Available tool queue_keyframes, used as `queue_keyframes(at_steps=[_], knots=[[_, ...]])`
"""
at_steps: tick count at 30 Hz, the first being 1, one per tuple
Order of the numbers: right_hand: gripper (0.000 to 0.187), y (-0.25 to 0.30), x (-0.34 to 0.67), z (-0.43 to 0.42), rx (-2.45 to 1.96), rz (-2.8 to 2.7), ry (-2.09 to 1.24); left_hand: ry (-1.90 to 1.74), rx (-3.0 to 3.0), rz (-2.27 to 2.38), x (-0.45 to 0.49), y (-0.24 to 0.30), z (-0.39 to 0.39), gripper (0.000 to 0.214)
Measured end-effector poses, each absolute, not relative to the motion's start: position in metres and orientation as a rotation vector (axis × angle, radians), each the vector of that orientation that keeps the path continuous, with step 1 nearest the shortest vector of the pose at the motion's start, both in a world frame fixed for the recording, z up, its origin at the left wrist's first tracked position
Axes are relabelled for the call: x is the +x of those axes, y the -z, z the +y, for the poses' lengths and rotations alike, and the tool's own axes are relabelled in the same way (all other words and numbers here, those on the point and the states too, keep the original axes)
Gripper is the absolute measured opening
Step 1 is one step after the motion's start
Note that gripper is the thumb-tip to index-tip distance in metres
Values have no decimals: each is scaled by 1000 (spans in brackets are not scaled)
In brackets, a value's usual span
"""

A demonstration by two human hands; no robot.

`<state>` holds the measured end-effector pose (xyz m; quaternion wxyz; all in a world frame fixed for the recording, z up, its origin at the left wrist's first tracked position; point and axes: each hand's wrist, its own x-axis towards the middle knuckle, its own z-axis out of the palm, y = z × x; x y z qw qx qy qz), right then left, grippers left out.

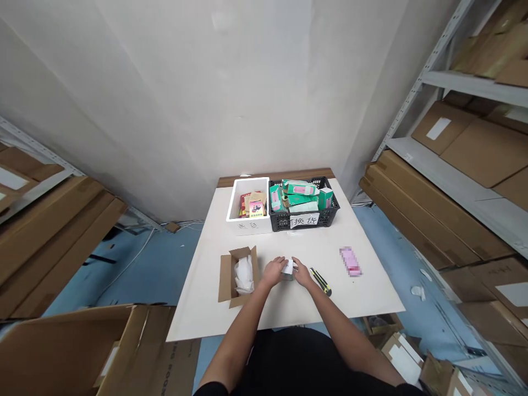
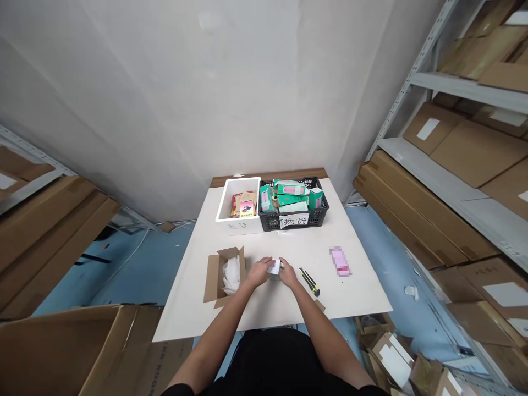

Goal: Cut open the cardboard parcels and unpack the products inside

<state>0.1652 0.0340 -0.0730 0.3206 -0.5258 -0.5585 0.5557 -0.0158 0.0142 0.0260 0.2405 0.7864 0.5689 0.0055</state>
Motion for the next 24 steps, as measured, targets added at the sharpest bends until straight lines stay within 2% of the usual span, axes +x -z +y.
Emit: queue_keyframes(at_steps=[5, 10, 14, 18, 19, 21, 24], knots=[[78, 83, 170, 21, -1261, -1164, -1651, 5, 2225, 1526, -17, -25, 23, 56], [73, 80, 170, 11, -1237, -1080, -1712, -71, 2112, 1536, -28, -29, 29, 44], [69, 64, 167, 8, -1358, -1194, -1625, -255, 1762, 1728, -29, -26, 41, 59], [62, 45, 158, 8, -1559, -1499, -1317, -464, 1407, 2033, -20, -11, 42, 81], [60, 42, 155, 8, -1609, -1572, -1242, -515, 1367, 2096, -18, -7, 40, 78], [57, 36, 150, 9, -1690, -1679, -1128, -612, 1370, 2150, -14, 0, 33, 58], [50, 33, 148, 12, -1727, -1723, -1051, -677, 1505, 2006, -11, 4, 23, 32]])
